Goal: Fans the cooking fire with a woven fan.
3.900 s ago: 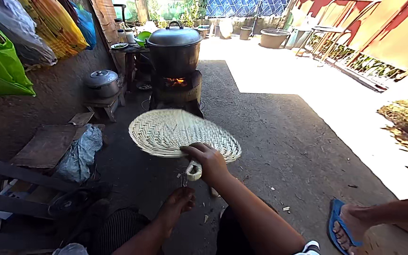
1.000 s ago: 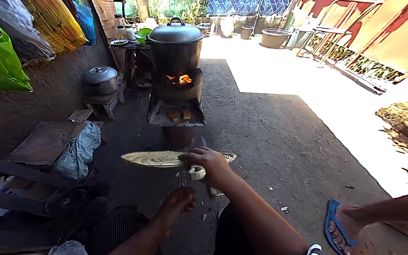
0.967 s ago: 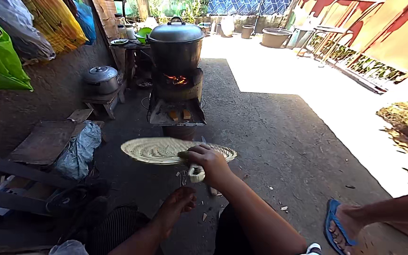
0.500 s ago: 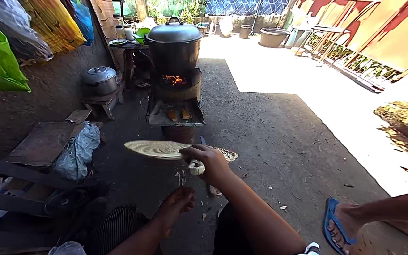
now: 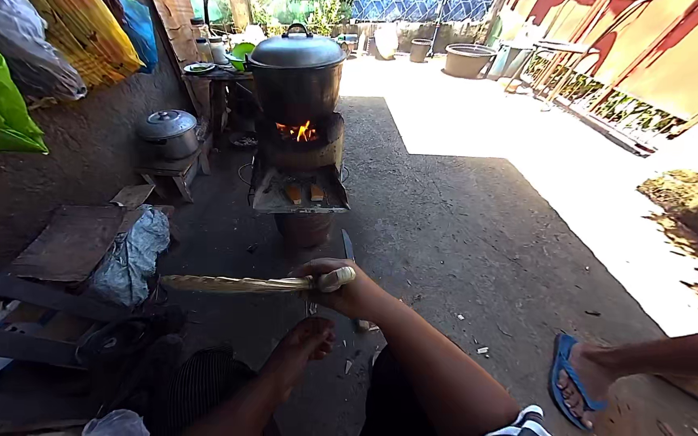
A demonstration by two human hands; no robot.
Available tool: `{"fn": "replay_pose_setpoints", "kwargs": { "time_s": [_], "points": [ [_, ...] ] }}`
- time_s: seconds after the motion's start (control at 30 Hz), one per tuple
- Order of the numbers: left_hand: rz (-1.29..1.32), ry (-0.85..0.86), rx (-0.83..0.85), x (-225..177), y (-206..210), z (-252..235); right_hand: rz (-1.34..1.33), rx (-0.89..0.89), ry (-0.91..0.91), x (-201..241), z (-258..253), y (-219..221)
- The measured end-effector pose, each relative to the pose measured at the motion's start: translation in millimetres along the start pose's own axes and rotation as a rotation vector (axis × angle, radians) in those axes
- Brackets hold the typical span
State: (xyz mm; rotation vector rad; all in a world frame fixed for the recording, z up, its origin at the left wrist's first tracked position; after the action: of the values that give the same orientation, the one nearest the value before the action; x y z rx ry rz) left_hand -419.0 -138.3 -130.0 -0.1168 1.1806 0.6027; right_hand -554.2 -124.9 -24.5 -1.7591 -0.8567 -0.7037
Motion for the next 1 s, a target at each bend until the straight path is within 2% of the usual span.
{"fn": "replay_pose_setpoints", "kwargs": {
  "time_s": [0.13,0.17,0.27,0.3,0.4,0.43,0.53,0.57,0.6,0.7,0.77,0.87,0.93,1.0],
  "points": [
    [-0.004,-0.022,-0.011,-1,-1,1,0.450,-0.388,-0.065,3,1,-3],
    [0.004,-0.023,-0.016,-1,-1,0,0.456,-0.377,-0.054,4,1,-5],
    [0.013,-0.016,-0.020,0,-3,-1,0.278,-0.169,-0.030,10,2,-11],
    [0.005,-0.017,-0.017,1,-3,-2,0.262,-0.160,-0.029,10,3,-12],
    [-0.002,-0.033,-0.009,2,-2,-1,0.440,-0.318,-0.062,10,4,-11],
    [0.006,-0.038,-0.011,2,-2,-1,0.482,-0.286,-0.046,9,2,-8],
    [0.012,-0.022,-0.014,0,-1,-1,0.351,0.057,0.034,9,2,-1],
    [0.014,-0.013,-0.015,-1,-1,-2,0.293,0.101,0.040,8,3,-1],
    [0.012,-0.009,-0.012,-1,-1,-2,0.281,0.069,0.038,7,3,-1],
    [-0.008,-0.024,-0.005,1,0,-1,0.440,-0.192,-0.053,6,3,4],
    [0.008,-0.019,-0.020,1,0,-1,0.403,-0.145,-0.120,15,4,8],
    [0.035,0.014,-0.032,1,0,0,0.117,0.000,-0.245,29,9,2],
    [0.018,0.014,-0.015,1,-1,0,-0.009,-0.102,-0.254,24,10,-11],
    [0.001,0.002,-0.001,2,-2,0,0.023,-0.267,-0.231,15,10,-22]
  ]
}}
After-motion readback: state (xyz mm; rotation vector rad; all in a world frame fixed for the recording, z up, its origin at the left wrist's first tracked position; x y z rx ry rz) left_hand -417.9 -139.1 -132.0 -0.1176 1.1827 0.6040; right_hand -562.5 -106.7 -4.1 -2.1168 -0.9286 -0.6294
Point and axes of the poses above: each hand's wrist, its own z-axis away from the middle knuckle, its own y-axis out of the palm, x = y × z, the point moved 6 cm from there along -z, towards the middle knuckle, and after that the axes turned 1 degree about y, right-handed, at the moved point
